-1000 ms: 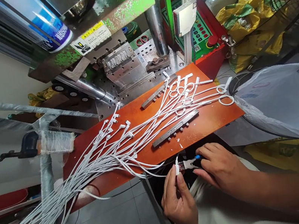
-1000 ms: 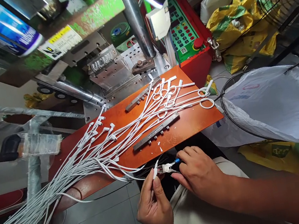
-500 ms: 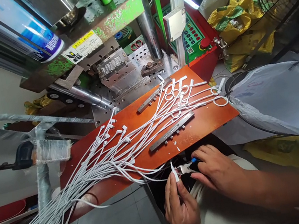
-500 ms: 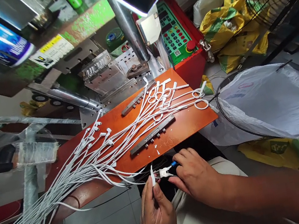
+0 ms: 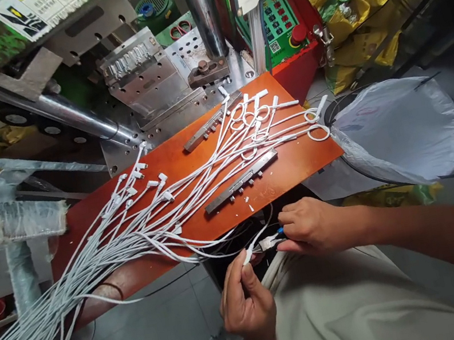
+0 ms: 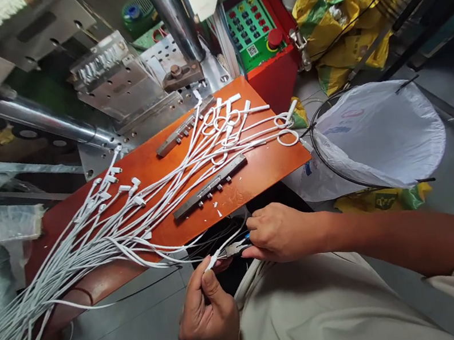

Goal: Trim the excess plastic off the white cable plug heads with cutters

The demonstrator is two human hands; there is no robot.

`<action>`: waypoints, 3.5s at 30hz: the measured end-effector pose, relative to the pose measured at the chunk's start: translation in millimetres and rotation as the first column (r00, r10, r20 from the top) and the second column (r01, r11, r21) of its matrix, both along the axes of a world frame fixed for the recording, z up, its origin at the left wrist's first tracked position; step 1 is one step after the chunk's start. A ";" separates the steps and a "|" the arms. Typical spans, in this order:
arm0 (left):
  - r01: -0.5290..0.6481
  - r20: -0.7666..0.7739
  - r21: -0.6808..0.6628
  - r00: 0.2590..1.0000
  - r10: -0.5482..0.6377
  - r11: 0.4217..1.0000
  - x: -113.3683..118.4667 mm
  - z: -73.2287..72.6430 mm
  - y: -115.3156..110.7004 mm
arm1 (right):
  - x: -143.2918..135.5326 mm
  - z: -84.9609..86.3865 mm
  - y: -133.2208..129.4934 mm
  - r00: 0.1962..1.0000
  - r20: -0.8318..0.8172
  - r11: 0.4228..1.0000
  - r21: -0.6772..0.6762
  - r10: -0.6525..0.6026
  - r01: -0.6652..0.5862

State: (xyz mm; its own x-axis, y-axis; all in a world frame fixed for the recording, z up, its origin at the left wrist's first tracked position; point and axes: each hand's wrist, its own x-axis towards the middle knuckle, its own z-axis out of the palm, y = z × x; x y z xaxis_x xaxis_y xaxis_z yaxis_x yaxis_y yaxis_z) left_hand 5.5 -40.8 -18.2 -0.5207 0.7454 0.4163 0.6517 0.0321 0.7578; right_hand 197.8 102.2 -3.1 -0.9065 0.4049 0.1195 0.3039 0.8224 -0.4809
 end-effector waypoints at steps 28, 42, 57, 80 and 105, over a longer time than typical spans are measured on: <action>0.554 0.655 0.008 0.626 -0.423 0.832 -23.3 21.9 26.3 | -0.1 15.2 -21.1 0.973 -0.005 0.077 -0.997 -0.231 0.013; 0.404 0.492 -0.181 0.826 -0.273 0.897 -25.3 9.3 22.8 | -1.3 18.8 -34.6 0.952 -0.074 0.946 -0.156 -0.297 0.283; 0.366 0.237 -0.185 0.917 -0.320 0.912 -23.7 10.1 30.1 | -10.2 12.5 -37.3 0.941 -0.111 0.947 -0.084 -0.319 0.311; 0.287 0.612 -0.089 0.772 -0.175 0.954 -6.9 -0.8 27.8 | -1.7 29.9 -28.4 0.959 -0.026 0.958 -0.066 -0.283 0.281; 0.431 0.674 0.025 0.659 -0.334 0.902 -11.9 12.2 31.3 | 0.0 21.3 -15.0 0.990 0.020 0.327 -0.943 -0.137 0.064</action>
State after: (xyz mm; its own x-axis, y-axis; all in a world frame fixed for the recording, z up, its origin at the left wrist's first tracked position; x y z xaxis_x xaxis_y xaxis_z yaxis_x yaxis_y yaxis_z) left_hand -6.4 -9.4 -6.1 -0.2784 0.9601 -0.0246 -0.0234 0.0189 0.9995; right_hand 197.8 87.3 18.1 -0.8572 0.3679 -0.3603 0.2951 -0.2225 -0.9292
